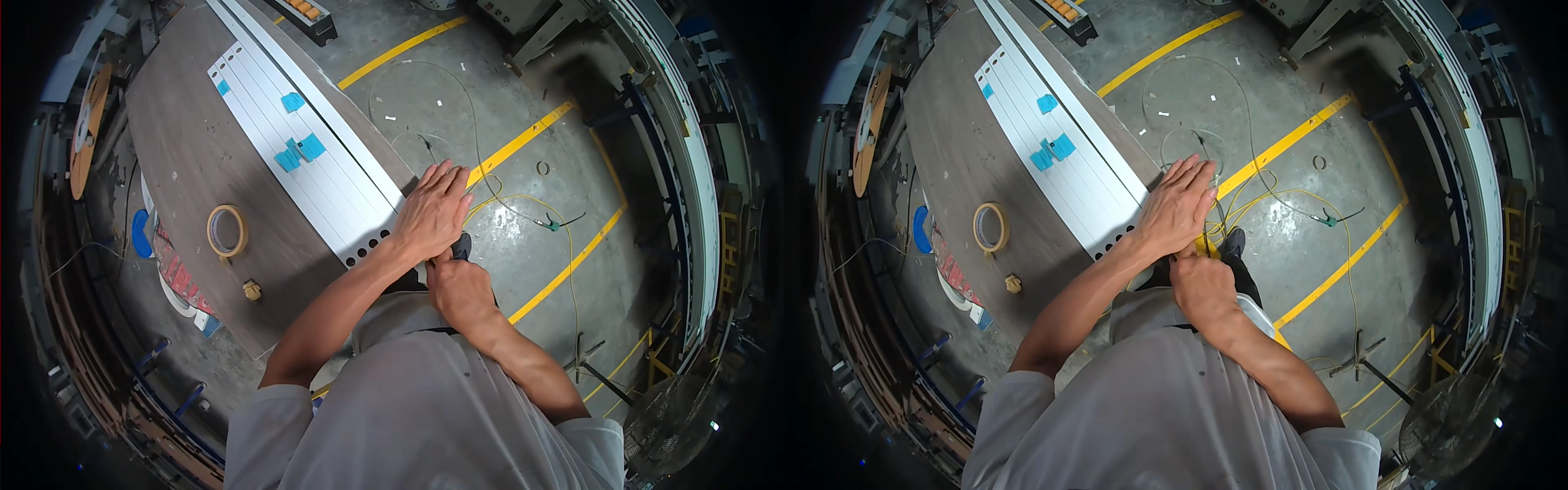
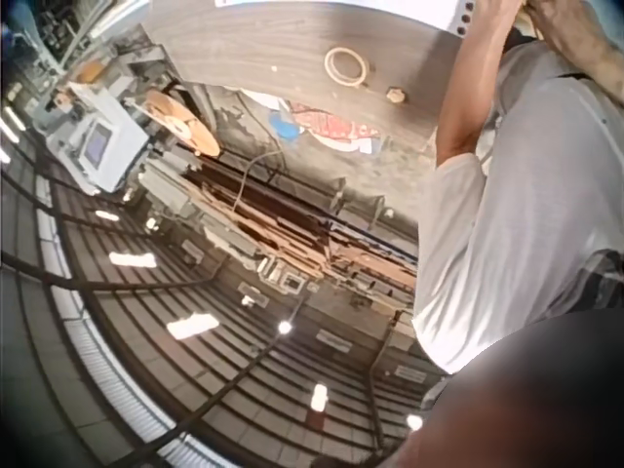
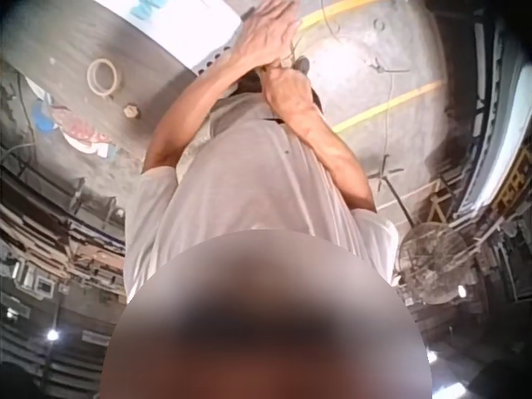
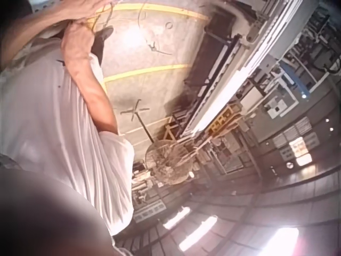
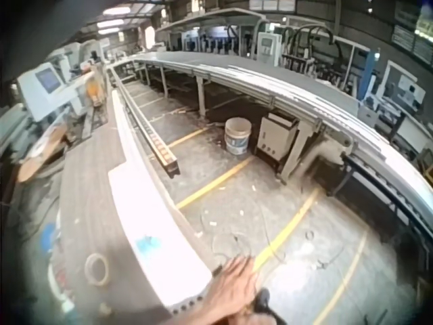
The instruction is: Applying blue labels and using a utility knife to trim tape on long white profiles.
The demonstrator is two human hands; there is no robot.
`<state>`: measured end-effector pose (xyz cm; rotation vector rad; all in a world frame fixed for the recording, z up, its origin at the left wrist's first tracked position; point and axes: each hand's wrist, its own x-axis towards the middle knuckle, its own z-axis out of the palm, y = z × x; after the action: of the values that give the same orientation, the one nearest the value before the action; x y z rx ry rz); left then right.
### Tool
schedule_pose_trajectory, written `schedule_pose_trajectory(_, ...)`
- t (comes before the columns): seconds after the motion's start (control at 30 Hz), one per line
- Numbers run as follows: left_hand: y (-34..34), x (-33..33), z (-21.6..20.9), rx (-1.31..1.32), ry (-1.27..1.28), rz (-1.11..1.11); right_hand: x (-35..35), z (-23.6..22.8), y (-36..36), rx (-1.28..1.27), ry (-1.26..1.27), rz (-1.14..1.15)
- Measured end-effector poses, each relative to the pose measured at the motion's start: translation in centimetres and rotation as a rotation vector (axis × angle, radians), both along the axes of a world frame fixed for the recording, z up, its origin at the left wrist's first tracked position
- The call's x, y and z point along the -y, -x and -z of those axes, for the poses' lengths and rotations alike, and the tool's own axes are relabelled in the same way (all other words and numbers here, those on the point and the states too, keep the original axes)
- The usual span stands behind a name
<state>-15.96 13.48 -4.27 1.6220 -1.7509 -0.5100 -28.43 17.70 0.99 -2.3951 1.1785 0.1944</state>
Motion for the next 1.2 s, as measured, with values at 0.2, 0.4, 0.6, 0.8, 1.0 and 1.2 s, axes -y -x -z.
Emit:
schedule_pose_trajectory(0.2, 0.3, -0.2, 0.1, 0.038, 0.004, 0.029, -0.4, 0.4, 0.3, 0.030, -0.025, 0.014)
schedule_pose_trajectory(0.4, 0.7, 0.1, -0.5, 0.125, 0.057, 0.062, -0.7, 1.4, 0.8, 0.099, 0.008, 0.052)
schedule_pose_trajectory(0.6, 0.3, -0.2, 0.5, 0.135, 0.068, 0.071, -0.5, 2.8, 0.8, 0.108, -0.027, 0.039)
schedule_pose_trajectory(0.8, 1.2, -0.4, 0.2, 0.294, 0.038, 0.094, -1.2, 6.1, 1.7, 0.228, -0.002, 0.079)
schedule_pose_trajectory(1.0, -5.8, -1.9, -1.9, -0.283, 0.308, -0.435, -0.1, 5.6, 3.7, 0.302, -0.072, 0.078)
schedule_pose_trajectory(1.2, -10.2, -7.1, -0.9, 0.454, 0.087, -0.366, 0.5, 3.9, 2.9, 0.600, -0.144, 0.390)
